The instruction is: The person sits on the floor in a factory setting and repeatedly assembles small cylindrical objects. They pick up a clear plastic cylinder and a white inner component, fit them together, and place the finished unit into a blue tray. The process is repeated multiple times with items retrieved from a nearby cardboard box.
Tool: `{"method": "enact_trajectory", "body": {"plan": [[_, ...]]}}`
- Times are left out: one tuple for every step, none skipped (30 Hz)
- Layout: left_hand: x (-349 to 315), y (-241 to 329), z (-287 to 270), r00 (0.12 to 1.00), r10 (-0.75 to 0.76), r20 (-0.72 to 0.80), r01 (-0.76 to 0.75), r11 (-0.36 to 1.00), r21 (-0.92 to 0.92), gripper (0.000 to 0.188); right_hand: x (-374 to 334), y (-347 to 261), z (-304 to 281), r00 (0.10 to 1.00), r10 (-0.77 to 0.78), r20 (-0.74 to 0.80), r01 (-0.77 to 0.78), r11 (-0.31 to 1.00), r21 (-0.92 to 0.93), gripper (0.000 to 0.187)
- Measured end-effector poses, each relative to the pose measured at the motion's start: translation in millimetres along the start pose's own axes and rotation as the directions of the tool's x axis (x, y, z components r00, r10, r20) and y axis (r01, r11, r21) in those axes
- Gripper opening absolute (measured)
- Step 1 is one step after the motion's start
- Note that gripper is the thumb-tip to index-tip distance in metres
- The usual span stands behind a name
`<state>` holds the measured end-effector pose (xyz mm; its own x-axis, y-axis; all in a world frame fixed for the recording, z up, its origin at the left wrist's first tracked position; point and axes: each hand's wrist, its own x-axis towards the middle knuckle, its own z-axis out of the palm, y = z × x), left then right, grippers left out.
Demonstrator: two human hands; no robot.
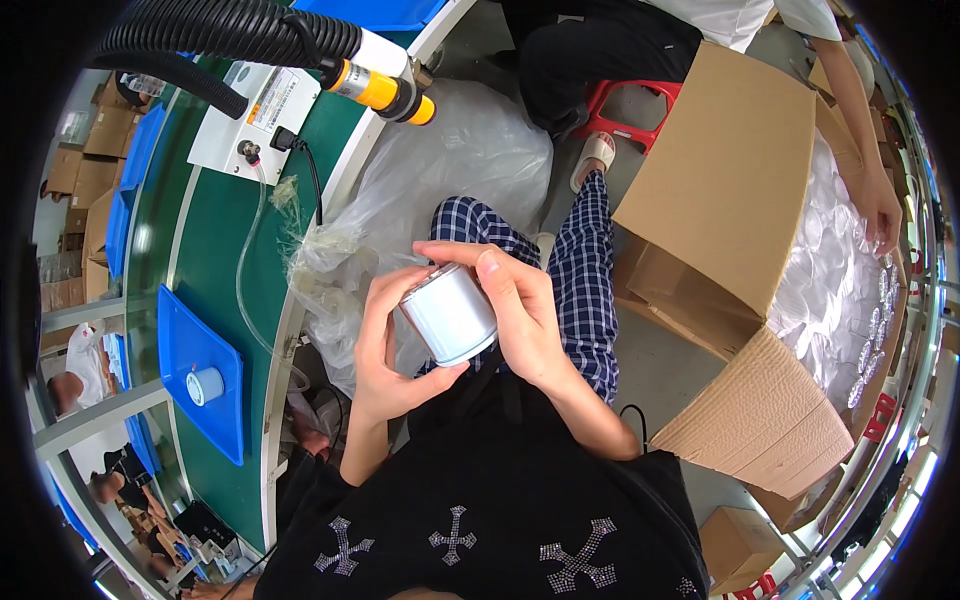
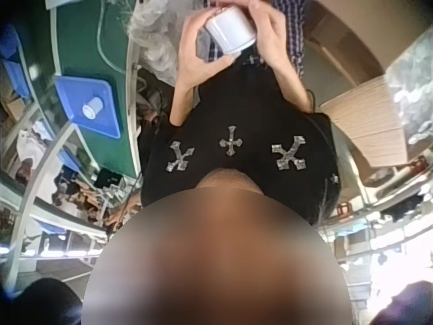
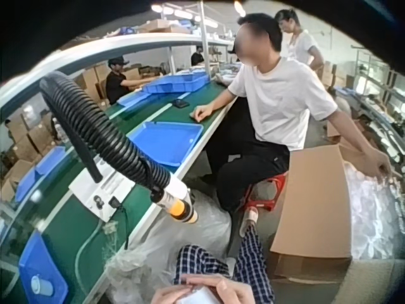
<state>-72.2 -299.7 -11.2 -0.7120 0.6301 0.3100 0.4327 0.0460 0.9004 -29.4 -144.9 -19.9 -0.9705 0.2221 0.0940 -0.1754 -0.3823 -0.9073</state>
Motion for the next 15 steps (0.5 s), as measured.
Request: {"method": "enact_trajectory", "body": {"plan": [[-0.4, -1.5, 0.7, 1.0, 0.002, 0.0, -0.002, 1.0, -0.004, 0.075, -0.7, 1.4, -0.3, 1.0, 0.004, -0.003, -0.003, 1.0, 0.014, 0.042], [0.2, -2.9, 0.9, 1.0, 0.012, 0.002, -0.012, 1.0, -0.022, 0.075, -1.2, 3.4, -0.1, 0.999, -0.026, -0.034, 0.026, 1.0, -0.004, 0.042], [1.1, -4.5, 0.9, 1.0, 0.023, 0.003, -0.022, 0.999, -0.04, 0.075, -1.5, 6.1, 0.7, 0.996, -0.055, -0.064, 0.054, 0.998, -0.023, 0.043], [1.6, -4.7, 0.4, 0.999, 0.032, 0.004, -0.032, 0.998, -0.057, 0.076, -1.8, 8.2, 2.5, 0.992, -0.085, -0.091, 0.081, 0.996, -0.042, 0.043], [1.0, -5.1, 1.6, 0.999, 0.03, -0.029, -0.033, 0.99, -0.135, 0.076, -2.3, 10.9, 4.7, 0.979, -0.117, -0.169, 0.109, 0.992, -0.059, 0.041], [0.1, -5.7, 4.1, 0.998, 0.024, -0.061, -0.037, 0.976, -0.212, 0.076, -3.0, 14.6, 7.1, 0.958, -0.149, -0.245, 0.134, 0.988, -0.077, 0.04], [0.8, -6.0, 6.4, 0.996, 0.019, -0.089, -0.045, 0.956, -0.29, 0.076, -4.3, 18.9, 8.1, 0.929, -0.185, -0.322, 0.161, 0.982, -0.1, 0.039], [2.5, -5.1, 7.1, 0.994, 0.031, -0.101, -0.062, 0.947, -0.314, 0.077, -7.0, 26.1, 7.9, 0.886, -0.198, -0.419, 0.19, 0.98, -0.06, 0.036], [4.3, -3.8, 7.6, 0.993, 0.043, -0.113, -0.079, 0.938, -0.338, 0.077, -12.8, 32.6, 1.8, 0.922, -0.191, -0.338, 0.192, 0.981, -0.029, 0.036], [5.1, -3.2, 8.6, 0.99, 0.051, -0.13, -0.095, 0.928, -0.359, 0.078, -16.7, 32.0, -0.3, 0.951, -0.181, -0.251, 0.188, 0.982, 0.003, 0.036], [4.9, -3.0, 10.6, 0.989, 0.052, -0.135, -0.098, 0.929, -0.358, 0.078, -22.2, 30.7, 3.2, 0.977, -0.069, -0.2, 0.074, 0.997, 0.018, 0.037], [4.2, -2.9, 13.0, 0.989, 0.053, -0.14, -0.1, 0.929, -0.356, 0.078, -27.9, 28.0, 11.7, 0.965, 0.056, -0.256, -0.062, 0.998, -0.017, 0.041], [2.9, -3.8, 15.1, 0.989, 0.054, -0.141, -0.102, 0.928, -0.358, 0.078, -29.9, 22.7, 20.7, 0.945, 0.163, -0.283, -0.142, 0.985, 0.094, 0.044], [2.7, -5.5, 16.2, 0.985, 0.087, -0.148, -0.125, 0.953, -0.275, 0.078, -31.0, 19.7, 25.4, 0.916, 0.27, -0.298, -0.215, 0.955, 0.206, 0.048], [3.0, -7.9, 17.1, 0.981, 0.12, -0.152, -0.148, 0.971, -0.189, 0.079, -27.7, 30.8, 19.2, 0.939, 0.294, -0.179, -0.206, 0.896, 0.395, 0.059]]}}
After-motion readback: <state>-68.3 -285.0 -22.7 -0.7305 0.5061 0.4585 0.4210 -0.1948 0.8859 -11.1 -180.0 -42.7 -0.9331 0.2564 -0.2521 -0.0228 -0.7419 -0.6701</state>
